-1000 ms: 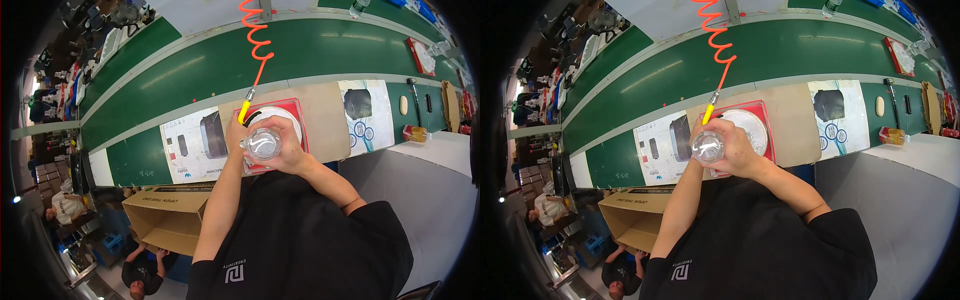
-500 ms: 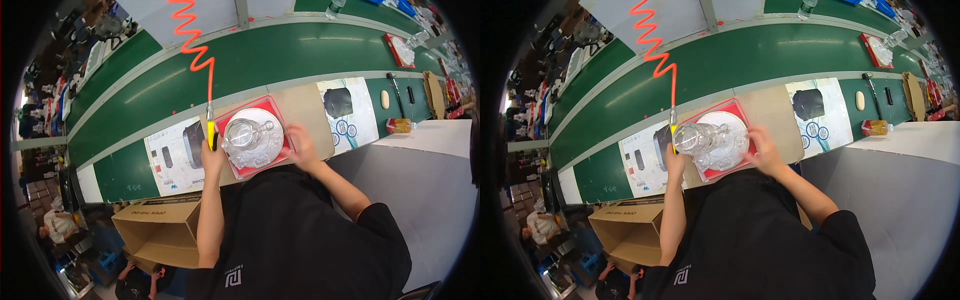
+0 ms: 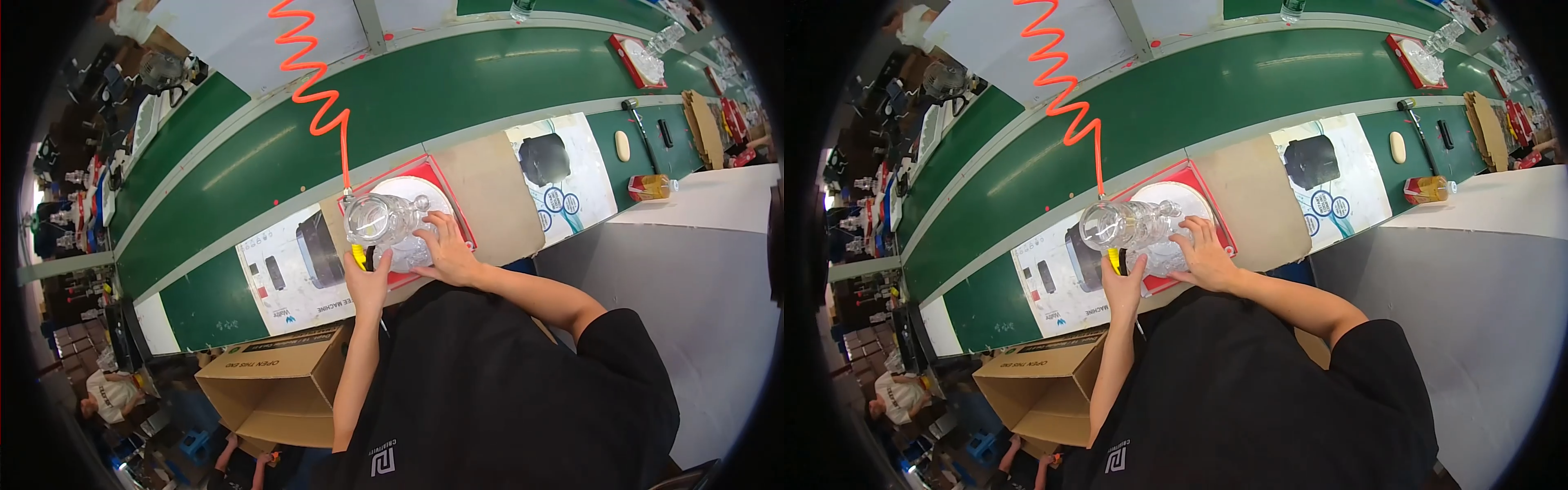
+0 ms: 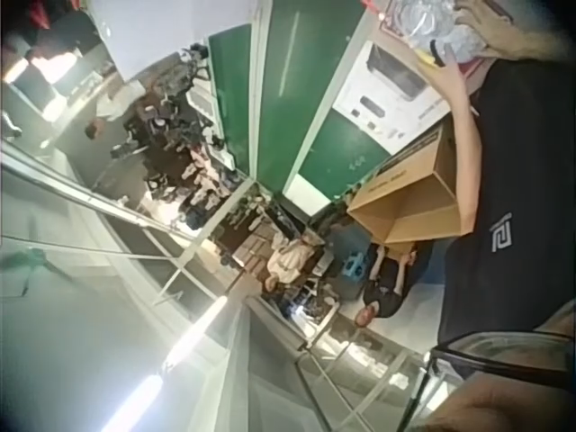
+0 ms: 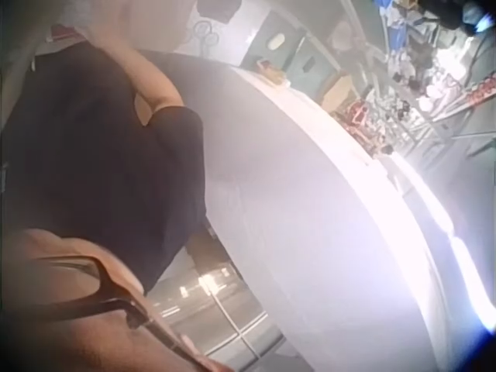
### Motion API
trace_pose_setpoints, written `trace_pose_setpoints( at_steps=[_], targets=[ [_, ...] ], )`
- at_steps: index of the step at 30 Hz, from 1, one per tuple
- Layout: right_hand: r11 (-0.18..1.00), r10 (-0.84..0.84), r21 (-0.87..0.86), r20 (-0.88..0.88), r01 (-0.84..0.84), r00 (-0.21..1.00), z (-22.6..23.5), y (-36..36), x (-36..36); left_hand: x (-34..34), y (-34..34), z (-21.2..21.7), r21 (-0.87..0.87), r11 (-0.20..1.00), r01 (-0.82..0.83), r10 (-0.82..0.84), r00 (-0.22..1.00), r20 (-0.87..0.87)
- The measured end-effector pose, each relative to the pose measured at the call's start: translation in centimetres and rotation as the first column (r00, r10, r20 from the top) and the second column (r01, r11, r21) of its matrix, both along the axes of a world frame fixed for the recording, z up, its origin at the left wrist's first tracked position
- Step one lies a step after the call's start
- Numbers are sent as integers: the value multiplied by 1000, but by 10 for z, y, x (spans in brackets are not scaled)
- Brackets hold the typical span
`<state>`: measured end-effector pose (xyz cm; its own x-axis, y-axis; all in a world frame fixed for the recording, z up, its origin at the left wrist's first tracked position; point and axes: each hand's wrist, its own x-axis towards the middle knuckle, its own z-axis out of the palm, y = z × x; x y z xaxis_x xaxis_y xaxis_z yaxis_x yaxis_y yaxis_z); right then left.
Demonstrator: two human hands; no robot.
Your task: Cleaning glass lighting components with an air duster and packaging them into cardboard boxes on an assembly line.
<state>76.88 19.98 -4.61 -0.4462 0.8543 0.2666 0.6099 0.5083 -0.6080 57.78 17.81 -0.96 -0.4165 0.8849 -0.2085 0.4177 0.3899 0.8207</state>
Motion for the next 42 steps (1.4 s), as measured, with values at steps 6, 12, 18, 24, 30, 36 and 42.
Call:
trace_pose_setpoints(
  at_steps=[6, 12, 18, 24, 30, 36, 42],
  targets=[
    [999, -10, 38, -7, 10, 1000, -4, 7, -5, -4, 12, -3, -10, 1000, 26, -26, 999, -47],
    [999, -28, -26, -52, 27, 998, 8, 27, 18, -14, 24, -14, 2, 998, 64, -64, 995, -72],
    [964, -260, -56, -7, 260, 965, -21, 5, 90, -18, 26, -19, 63, 992, 111, -106, 992, -72],
    [1000, 17, -14, 143, -15, 990, -12, -4, 85, -20, 24, -20, 16, 991, 132, -129, 982, -138],
    [988, 132, 43, 230, -146, 964, -26, 4, 77, -18, 24, -17, 18, 992, 128, -125, 986, -114],
    [969, 180, -162, -51, -186, 982, -33, 11, 78, -19, 24, -19, 47, 989, 137, -130, 981, -143],
    [951, -7, -305, -162, -44, 987, -36, 3, 75, -20, 21, -23, 28, 992, 122, -118, 988, -97]
  ],
)
